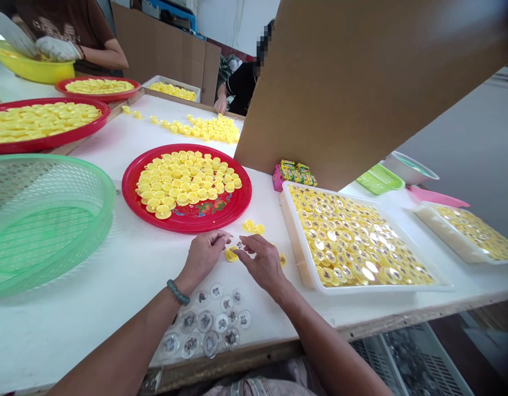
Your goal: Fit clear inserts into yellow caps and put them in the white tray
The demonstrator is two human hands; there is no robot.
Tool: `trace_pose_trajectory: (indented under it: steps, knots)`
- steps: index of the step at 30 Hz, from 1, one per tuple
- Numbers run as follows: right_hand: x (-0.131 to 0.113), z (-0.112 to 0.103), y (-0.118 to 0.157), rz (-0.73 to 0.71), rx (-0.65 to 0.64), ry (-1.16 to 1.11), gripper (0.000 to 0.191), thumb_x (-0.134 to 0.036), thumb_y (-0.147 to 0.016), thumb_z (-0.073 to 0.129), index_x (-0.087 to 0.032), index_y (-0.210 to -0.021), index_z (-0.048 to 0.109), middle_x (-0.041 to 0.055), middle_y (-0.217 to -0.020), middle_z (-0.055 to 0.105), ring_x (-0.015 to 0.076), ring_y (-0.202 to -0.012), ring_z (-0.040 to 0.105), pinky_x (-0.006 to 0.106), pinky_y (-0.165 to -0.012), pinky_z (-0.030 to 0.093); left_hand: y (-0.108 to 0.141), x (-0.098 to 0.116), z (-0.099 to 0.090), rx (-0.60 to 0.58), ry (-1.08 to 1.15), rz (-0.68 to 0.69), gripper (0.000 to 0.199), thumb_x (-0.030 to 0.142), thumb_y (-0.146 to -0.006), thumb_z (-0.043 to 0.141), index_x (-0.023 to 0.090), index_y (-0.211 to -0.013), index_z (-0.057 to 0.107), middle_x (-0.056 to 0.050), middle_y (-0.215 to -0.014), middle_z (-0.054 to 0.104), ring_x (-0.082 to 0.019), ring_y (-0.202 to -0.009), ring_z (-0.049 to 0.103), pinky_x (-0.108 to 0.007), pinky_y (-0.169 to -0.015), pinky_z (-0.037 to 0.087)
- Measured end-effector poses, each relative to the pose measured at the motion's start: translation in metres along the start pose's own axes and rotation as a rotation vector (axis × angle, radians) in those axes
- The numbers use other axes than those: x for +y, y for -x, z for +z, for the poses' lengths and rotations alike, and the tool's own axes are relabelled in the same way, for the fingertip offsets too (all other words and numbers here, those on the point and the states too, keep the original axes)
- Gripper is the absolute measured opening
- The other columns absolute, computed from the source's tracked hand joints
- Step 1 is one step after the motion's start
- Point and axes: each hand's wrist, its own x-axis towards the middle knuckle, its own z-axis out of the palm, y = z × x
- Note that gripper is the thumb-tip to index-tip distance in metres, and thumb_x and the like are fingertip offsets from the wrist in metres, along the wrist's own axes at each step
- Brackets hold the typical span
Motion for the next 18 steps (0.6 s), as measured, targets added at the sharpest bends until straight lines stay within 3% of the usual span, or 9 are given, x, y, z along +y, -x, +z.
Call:
trace_pose_trajectory:
  steps: [2, 5, 12, 18]
  knots:
    - [0.005, -0.001, 0.001, 0.031, -0.040, 0.026, 0.026, -0.034, -0.079, 0.061, -0.023, -0.102, 0.065, 0.0054, -0.087, 0.063, 0.0145, -0.067, 0.057, 0.027, -0.061, 0.044, -0.001, -0.003, -0.002, 0.053, -0.224, 0.046, 0.020, 0.032, -0.077, 0.054, 0.021, -0.086, 0.069, -0.005, -0.087, 0.069, -0.021, -0.079, 0.061, -0.031, -0.072, 0.045]
    - [0.007, 0.000, 0.003, 0.017, -0.127, 0.128, 0.024, -0.030, -0.079, 0.062, -0.022, -0.101, 0.066, 0.0049, -0.083, 0.063, 0.0145, -0.067, 0.056, 0.026, -0.061, 0.042, -0.002, -0.008, -0.001, 0.009, -0.339, 0.069, 0.018, 0.027, -0.074, 0.054, 0.022, -0.082, 0.070, -0.005, -0.085, 0.070, -0.022, -0.078, 0.062, -0.031, -0.072, 0.044]
    - [0.009, 0.007, 0.001, -0.023, -0.191, 0.202, 0.020, -0.019, -0.079, 0.060, -0.022, -0.098, 0.066, 0.0053, -0.088, 0.064, 0.0159, -0.073, 0.059, 0.025, -0.065, 0.041, -0.007, -0.028, 0.002, -0.122, -0.111, -0.071, 0.018, 0.021, -0.067, 0.056, 0.021, -0.079, 0.069, -0.004, -0.079, 0.070, -0.021, -0.075, 0.064, -0.030, -0.070, 0.048]
    - [0.009, -0.004, -0.002, -0.047, -0.262, 0.152, 0.020, -0.019, -0.081, 0.058, -0.022, -0.100, 0.065, 0.0045, -0.087, 0.064, 0.0148, -0.073, 0.058, 0.024, -0.066, 0.041, -0.004, -0.021, 0.002, -0.155, -0.002, -0.101, 0.021, 0.023, -0.065, 0.060, 0.018, -0.083, 0.068, -0.006, -0.081, 0.070, -0.021, -0.076, 0.063, -0.031, -0.072, 0.050]
